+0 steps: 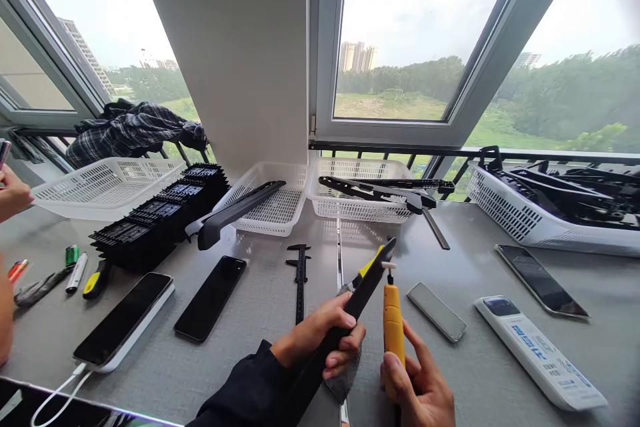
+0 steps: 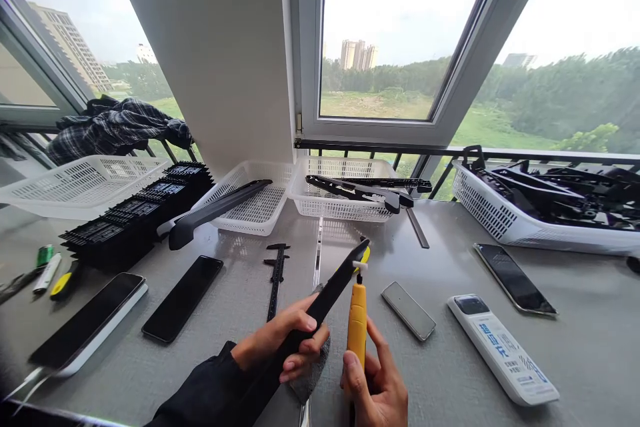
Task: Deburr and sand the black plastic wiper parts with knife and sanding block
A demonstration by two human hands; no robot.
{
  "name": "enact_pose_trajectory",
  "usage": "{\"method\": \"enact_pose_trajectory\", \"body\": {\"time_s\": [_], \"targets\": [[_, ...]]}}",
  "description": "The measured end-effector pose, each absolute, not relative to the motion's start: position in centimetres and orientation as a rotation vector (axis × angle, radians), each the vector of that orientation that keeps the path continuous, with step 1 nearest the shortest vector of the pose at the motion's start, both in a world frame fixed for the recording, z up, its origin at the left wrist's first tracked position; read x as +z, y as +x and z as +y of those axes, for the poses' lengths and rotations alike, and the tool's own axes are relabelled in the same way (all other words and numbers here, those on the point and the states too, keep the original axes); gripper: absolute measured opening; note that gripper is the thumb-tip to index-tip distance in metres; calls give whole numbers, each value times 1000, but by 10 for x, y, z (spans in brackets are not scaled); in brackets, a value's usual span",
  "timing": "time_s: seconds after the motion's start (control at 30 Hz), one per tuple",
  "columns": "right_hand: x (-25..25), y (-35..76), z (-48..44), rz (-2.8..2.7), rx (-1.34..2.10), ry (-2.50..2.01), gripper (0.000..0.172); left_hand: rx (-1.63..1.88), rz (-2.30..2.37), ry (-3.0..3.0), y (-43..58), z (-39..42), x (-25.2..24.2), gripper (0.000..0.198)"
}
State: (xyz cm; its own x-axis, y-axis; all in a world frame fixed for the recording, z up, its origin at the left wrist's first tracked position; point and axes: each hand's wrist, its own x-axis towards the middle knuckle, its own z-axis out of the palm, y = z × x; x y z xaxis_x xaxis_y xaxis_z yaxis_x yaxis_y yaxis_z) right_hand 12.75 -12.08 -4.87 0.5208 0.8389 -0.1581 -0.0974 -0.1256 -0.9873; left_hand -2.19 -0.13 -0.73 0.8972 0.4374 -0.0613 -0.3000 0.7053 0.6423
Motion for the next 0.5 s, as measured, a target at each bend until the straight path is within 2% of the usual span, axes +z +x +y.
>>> {"method": "enact_pose_trajectory", "body": {"time_s": [0.3, 0.5], "targets": [[-39, 134, -120, -583, 862, -1491, 94, 275, 242, 735, -18, -7, 4, 31], [-40, 137, -121, -457, 660, -1456, 96, 295, 305, 760, -19, -8, 3, 27]]}}
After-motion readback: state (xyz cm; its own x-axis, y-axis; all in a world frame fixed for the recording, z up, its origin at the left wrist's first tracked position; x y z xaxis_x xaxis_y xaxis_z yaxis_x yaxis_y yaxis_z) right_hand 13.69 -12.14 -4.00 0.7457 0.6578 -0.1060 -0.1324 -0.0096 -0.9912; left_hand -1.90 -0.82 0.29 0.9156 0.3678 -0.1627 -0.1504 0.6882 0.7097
